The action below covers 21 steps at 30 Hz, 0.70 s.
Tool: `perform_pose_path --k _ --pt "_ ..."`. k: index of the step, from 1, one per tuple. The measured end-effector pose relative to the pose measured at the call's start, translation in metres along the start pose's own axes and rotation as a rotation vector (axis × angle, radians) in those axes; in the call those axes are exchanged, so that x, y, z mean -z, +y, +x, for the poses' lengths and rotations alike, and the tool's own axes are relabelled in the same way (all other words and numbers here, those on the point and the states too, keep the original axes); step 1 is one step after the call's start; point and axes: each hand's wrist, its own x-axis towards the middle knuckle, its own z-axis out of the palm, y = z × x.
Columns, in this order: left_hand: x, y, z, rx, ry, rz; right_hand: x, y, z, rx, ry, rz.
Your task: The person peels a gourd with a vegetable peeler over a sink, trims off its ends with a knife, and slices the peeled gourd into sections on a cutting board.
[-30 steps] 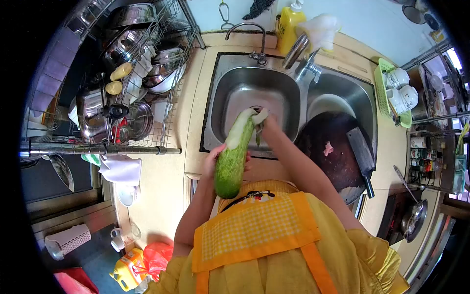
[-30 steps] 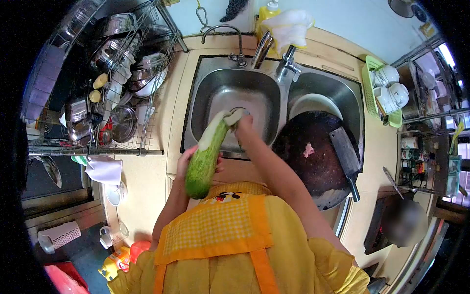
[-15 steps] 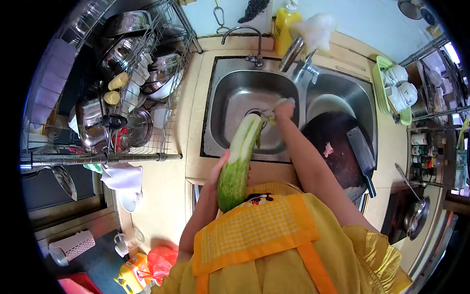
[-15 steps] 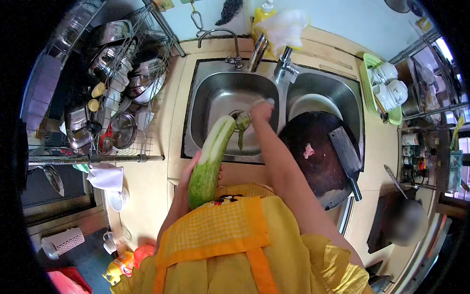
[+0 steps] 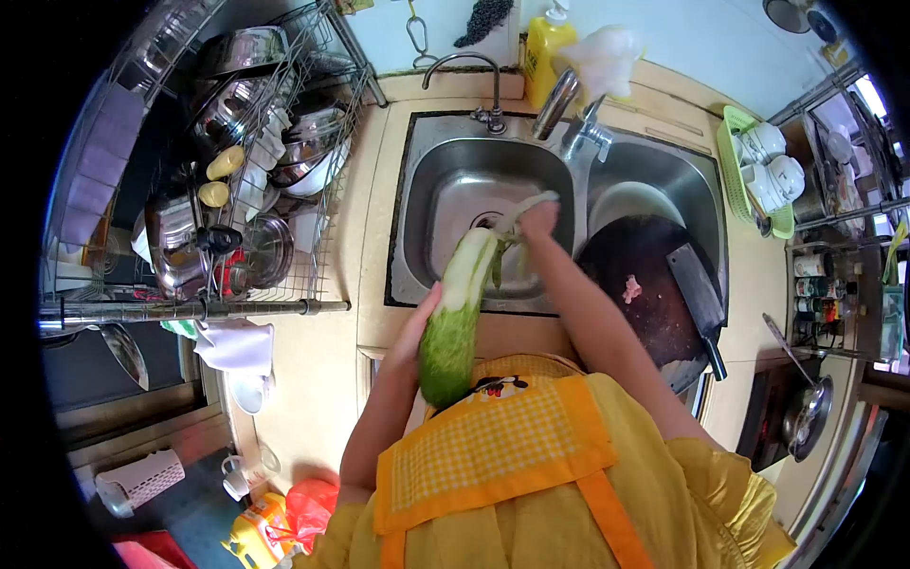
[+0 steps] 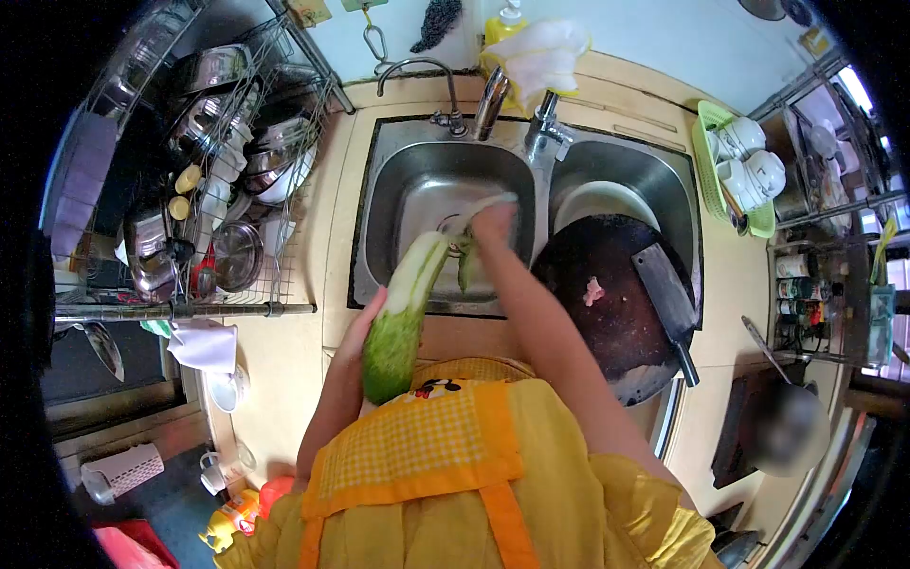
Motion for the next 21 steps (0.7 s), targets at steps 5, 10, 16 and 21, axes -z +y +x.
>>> perform_pose_path --k 5,10,16,21 --pt "-0.002 0.012 -0.021 -0.084 -0.048 0.057 0.007 0.012 0.045 -0.141 0.19 0.041" --pt "0.001 0.011 -0.006 -0.067 -0.005 0.063 0.023 -0.009 0.008 0.433 -0.141 -0.147" --pt "0.011 0.006 0.002 -0.053 -0.062 0.053 0.026 -0.03 -0.014 0.262 0.068 -0.196" --pt "0.006 0.007 0.003 -0.044 -0.063 0.007 0.017 -0.019 -0.007 0.153 0.096 -0.147"
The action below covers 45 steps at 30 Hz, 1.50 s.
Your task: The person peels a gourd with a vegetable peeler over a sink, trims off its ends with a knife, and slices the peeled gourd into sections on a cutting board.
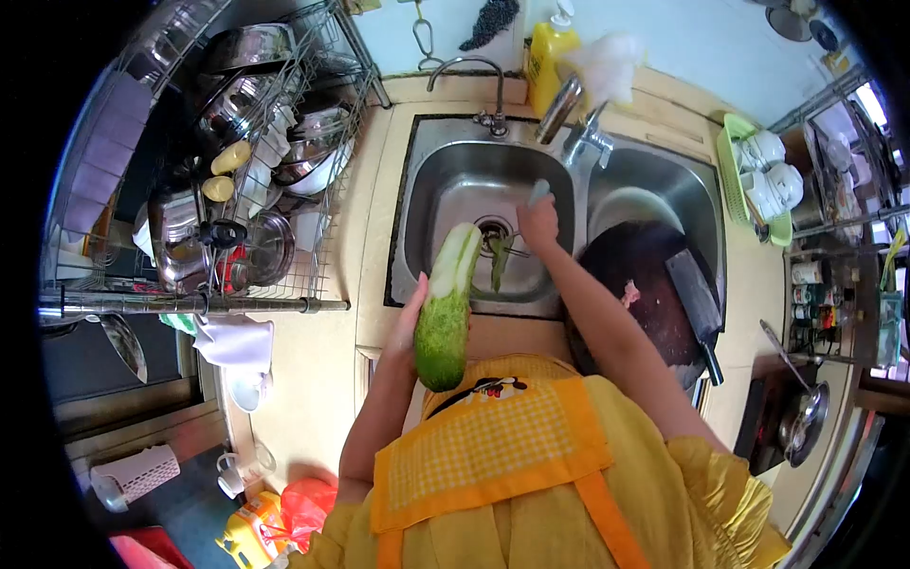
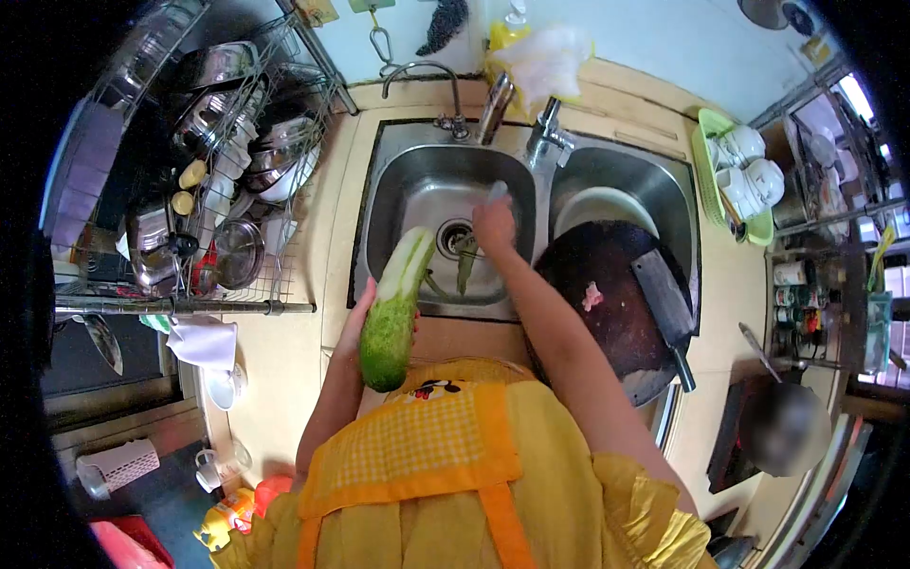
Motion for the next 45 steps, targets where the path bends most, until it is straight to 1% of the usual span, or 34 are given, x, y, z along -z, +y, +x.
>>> perform_pose_path --k 3,5,8,10,12,13,15,17,19,20,21,22,23,25,26,27,28,30,32,34,35,36,38,39,42,44,45 --pt "0.003 -0.005 0.009 0.004 0.026 0.003 -0.008 -0.009 -0.027 -0.151 -0.342 0.501" --pt "0.004 -0.004 0.017 0.016 0.034 0.008 -0.009 -0.037 -0.076 0.026 -0.22 0.588" --pt "0.007 -0.007 0.02 0.036 0.026 -0.019 0.022 -0.077 -0.1 0.121 -0.179 0.482" --pt "0.007 -0.008 0.013 0.038 0.017 -0.022 -0.006 -0.044 -0.039 -0.029 -0.257 0.273" --pt "0.012 -0.011 0.005 0.076 0.002 0.008 -0.023 -0.006 0.011 -0.18 -0.117 0.177" --pt "0.013 -0.011 0.001 0.094 -0.005 0.024 -0.028 0.012 0.023 -0.287 0.039 0.087" --pt "0.009 -0.008 -0.006 0.028 -0.089 -0.034 -0.021 0.016 0.031 -0.523 0.138 0.26" --pt "0.009 -0.011 -0.007 0.002 -0.124 -0.085 -0.015 0.023 0.022 -0.784 0.004 0.774" --pt "0.011 -0.011 0.002 0.008 -0.123 -0.11 -0.019 0.016 -0.001 -0.695 -0.202 0.983" --pt "0.007 -0.009 0.007 0.02 -0.075 -0.121 -0.022 0.005 -0.018 -0.619 -0.166 0.883" --pt "-0.001 -0.007 0.01 0.038 -0.025 -0.131 -0.011 -0.022 -0.047 -0.552 -0.13 0.783" --pt "-0.007 -0.007 0.011 0.057 0.024 -0.136 0.009 -0.045 -0.076 -0.323 -0.176 0.775" --pt "-0.012 -0.006 0.011 0.044 0.011 -0.153 0.025 -0.062 -0.097 -0.092 -0.218 0.761" --pt "-0.018 -0.008 0.012 0.018 -0.016 -0.195 0.025 -0.072 -0.119 -0.053 -0.214 0.712" --pt "-0.011 -0.011 0.017 0.024 -0.075 -0.175 0.025 -0.073 -0.124 -0.032 -0.215 0.688" --pt "0.003 -0.016 0.027 0.029 -0.133 -0.154 0.014 -0.063 -0.116 -0.008 -0.249 0.738" --pt "0.007 -0.016 0.031 0.034 -0.191 -0.131 0.006 -0.058 -0.106 0.021 -0.204 0.606" --pt "0.011 -0.02 0.03 0.107 -0.201 -0.192 -0.009 -0.049 -0.077 0.074 -0.11 0.341" --pt "0.009 -0.019 0.023 0.16 -0.215 -0.239 -0.022 -0.033 -0.02 -0.087 -0.07 0.338" --pt "0.005 -0.02 0.003 0.197 -0.216 -0.29 -0.023 -0.014 0.013 -0.173 0.184 0.207" --pt "0.01 -0.018 -0.003 0.27 -0.249 -0.311 -0.011 -0.002 0.018 -0.282 0.162 0.196" --pt "0.006 -0.013 -0.008 0.184 -0.236 -0.258 -0.002 0.005 0.024 -0.387 0.142 0.189" --pt "-0.003 -0.011 -0.025 0.018 -0.197 -0.175 -0.012 0.029 0.028 -0.425 0.14 0.195" --pt "-0.001 -0.012 -0.022 -0.007 -0.172 -0.138 -0.018 0.033 0.031 -0.435 0.138 0.197" --pt "0.009 -0.007 -0.001 -0.06 -0.09 -0.008 0.004 -0.006 -0.01 -0.511 0.074 0.623" --pt "0.002 -0.005 0.007 -0.067 -0.074 -0.019 -0.009 -0.009 -0.032 -0.327 0.044 0.789" --pt "0.001 -0.007 0.012 -0.061 -0.083 -0.032 0.006 -0.028 -0.051 -0.285 -0.039 0.76"
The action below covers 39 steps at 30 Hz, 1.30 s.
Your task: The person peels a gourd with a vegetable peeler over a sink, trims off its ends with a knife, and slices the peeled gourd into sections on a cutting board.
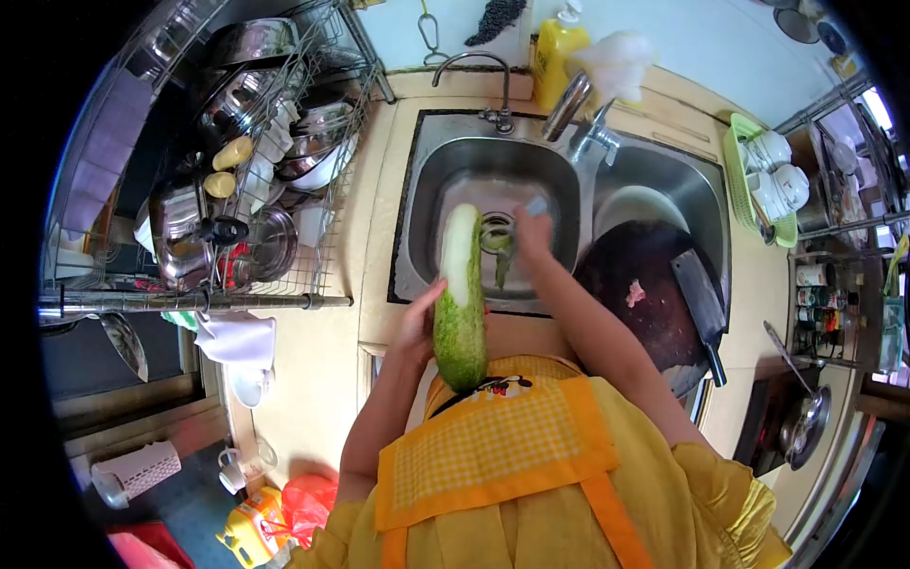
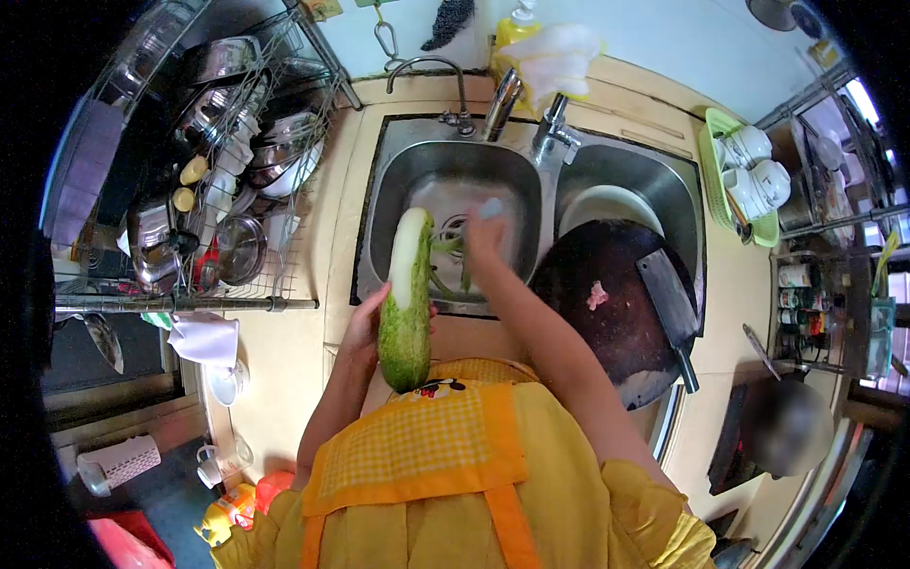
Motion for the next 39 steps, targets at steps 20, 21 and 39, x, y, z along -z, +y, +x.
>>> perform_pose_path --k 20,21,39 --pt "0.005 0.0 -0.014 0.285 0.007 -0.097 -0.02 0.006 0.082 0.109 0.257 -0.547" --pt "0.009 0.0 -0.018 0.301 -0.019 -0.078 -0.01 0.001 0.086 0.094 0.24 -0.585" --pt "-0.001 -0.009 0.01 0.167 0.004 -0.033 -0.024 0.015 0.0 0.478 0.008 -0.589"
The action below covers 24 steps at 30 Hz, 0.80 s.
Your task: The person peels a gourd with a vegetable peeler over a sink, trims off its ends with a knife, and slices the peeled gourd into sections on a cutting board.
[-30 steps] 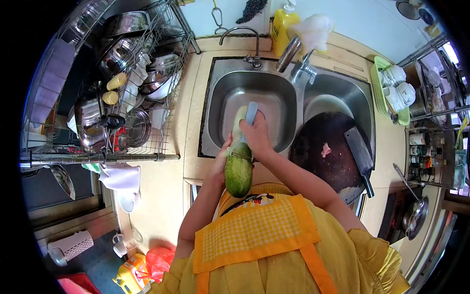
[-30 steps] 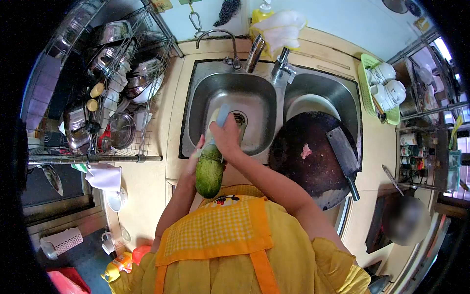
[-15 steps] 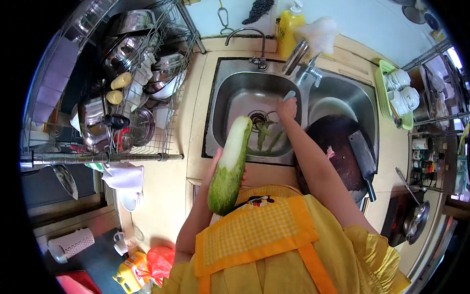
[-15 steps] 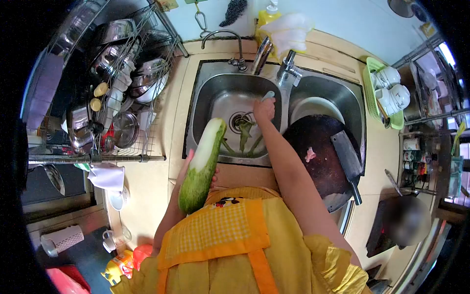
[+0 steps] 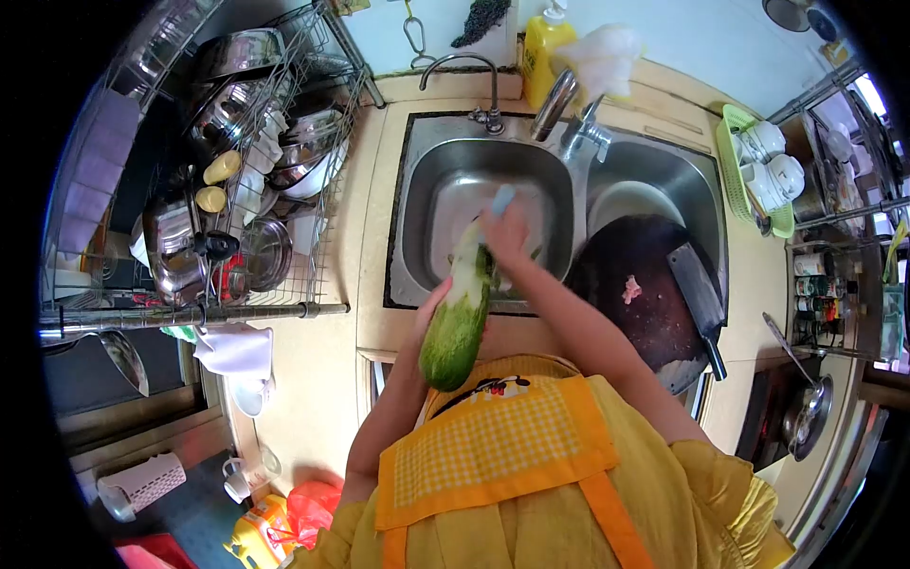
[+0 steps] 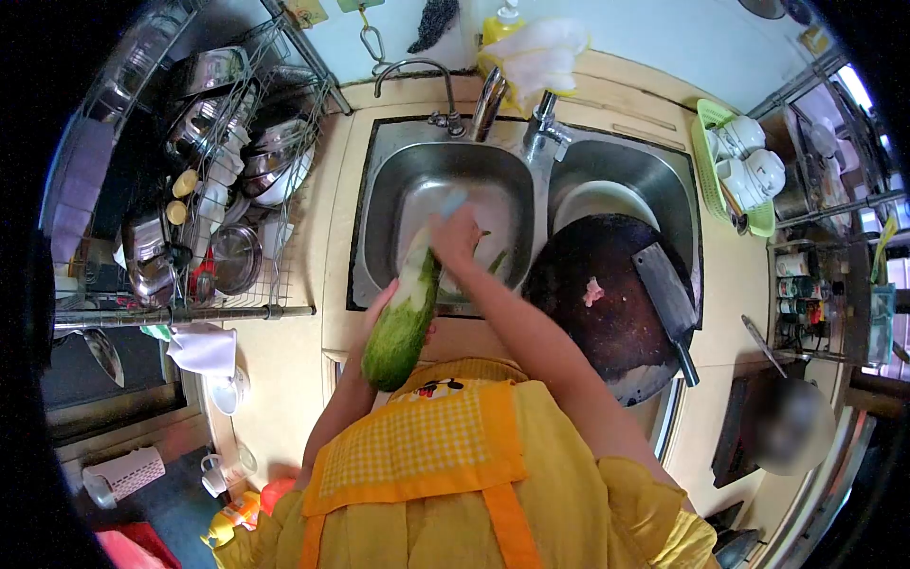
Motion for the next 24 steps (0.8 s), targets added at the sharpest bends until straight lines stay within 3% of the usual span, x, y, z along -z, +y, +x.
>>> perform_pose_path --k 2,4,6,9,12,14,16,19,22,24 --pt "0.005 -0.004 -0.008 0.039 -0.028 -0.014 0.021 -0.001 0.038 -0.219 -0.05 0.096" --pt "0.008 -0.007 -0.021 0.032 -0.045 -0.022 0.014 0.024 0.067 -0.397 0.15 -0.078" --pt "0.004 0.002 -0.029 -0.021 -0.082 -0.042 0.026 0.05 0.086 -0.592 0.145 -0.058" --pt "0.007 0.008 -0.037 -0.136 -0.086 -0.054 0.02 0.073 0.08 -0.482 0.156 -0.048" --pt "0.002 0.005 -0.023 -0.148 0.061 -0.047 0.014 0.053 0.048 -0.537 0.034 0.328" --pt "-0.003 0.004 -0.014 -0.089 0.047 -0.102 0.021 0.017 0.016 -0.613 -0.059 0.519" --pt "-0.001 0.003 -0.009 -0.06 -0.024 -0.108 0.045 -0.021 -0.019 -0.37 -0.226 0.537" --pt "0.013 -0.002 0.004 -0.036 -0.142 -0.042 0.035 -0.031 -0.042 -0.291 -0.274 0.529" --pt "0.012 -0.003 0.006 0.042 -0.106 -0.05 0.037 -0.038 -0.037 -0.053 -0.192 0.26" --pt "0.004 -0.005 0.0 0.096 -0.091 -0.16 0.019 -0.009 0.001 -0.045 -0.029 0.053"
